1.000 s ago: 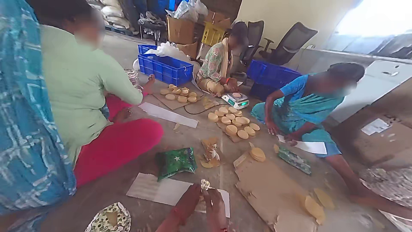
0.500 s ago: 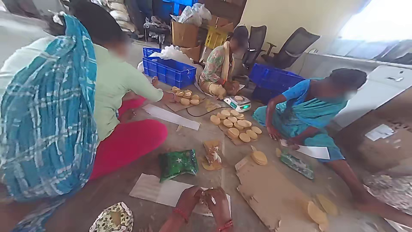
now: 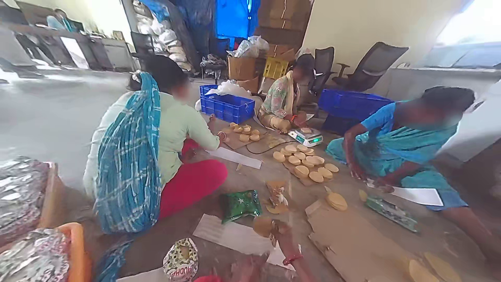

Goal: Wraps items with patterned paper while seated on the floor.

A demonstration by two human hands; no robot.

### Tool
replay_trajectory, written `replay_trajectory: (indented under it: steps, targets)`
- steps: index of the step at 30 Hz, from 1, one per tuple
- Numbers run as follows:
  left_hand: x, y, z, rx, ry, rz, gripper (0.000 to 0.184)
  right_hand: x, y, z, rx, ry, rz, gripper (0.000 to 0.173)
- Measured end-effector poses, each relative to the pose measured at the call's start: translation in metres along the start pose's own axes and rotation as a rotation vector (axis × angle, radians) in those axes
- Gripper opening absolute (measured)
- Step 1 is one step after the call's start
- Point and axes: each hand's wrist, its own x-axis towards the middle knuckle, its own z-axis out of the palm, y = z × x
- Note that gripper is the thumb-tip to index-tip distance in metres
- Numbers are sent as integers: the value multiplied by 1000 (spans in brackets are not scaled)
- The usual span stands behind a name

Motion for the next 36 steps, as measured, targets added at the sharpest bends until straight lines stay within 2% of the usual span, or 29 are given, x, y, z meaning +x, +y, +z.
replay_trajectory:
  steps: [1,2,3,4,6,9,12,14,16,18,20,23,26,29,32,34,35,36]
  targets:
    - [-10,-4,4,-223,-173,-133,49,-5,-6,-1,221,114,-18,25]
    - [-17,-9,5,-433,-355,-227,73,-16,-18,-4,409,199,-19,24]
    - [-22,-9,6,-595,-476,-226,88,-29,-33,-10,552,267,-24,21]
    - [-23,-6,7,-716,-526,-161,94,-41,-45,-18,655,309,-36,20]
    - [-22,9,8,-919,-408,-47,82,-67,-55,-31,780,378,-49,20]
    - [-16,21,1,-1020,-183,16,61,-103,-32,-46,674,443,-22,20]
    - [-16,24,3,-827,-153,-36,64,-126,3,-53,512,394,4,16]
    - [-12,16,15,-730,-125,-104,52,-137,17,-51,511,348,5,16]
    - [-6,11,25,-719,-107,-163,41,-141,29,-47,581,360,-4,16]
    - [3,10,27,-723,-86,-187,40,-145,38,-46,604,397,12,17]
    - [10,10,25,-743,-17,-170,42,-150,44,-47,484,419,70,18]
    - [5,5,31,-739,57,-84,40,-155,61,-51,76,356,62,27]
    - [-5,-8,42,-554,89,-7,41,-154,67,-46,-283,228,15,26]
    - [-17,-29,47,-92,-18,190,47,-146,65,-34,-381,84,14,25]
    - [-13,-45,40,268,-206,324,45,-135,57,-27,-464,-72,27,25]
    - [-1,-49,34,376,-325,559,47,-123,56,-22,-484,-136,-4,25]
    - [1,-51,35,371,-322,599,48,-117,55,-19,-477,-161,-21,25]
    - [-1,-50,36,364,-278,570,47,-111,55,-14,-475,-179,-46,24]
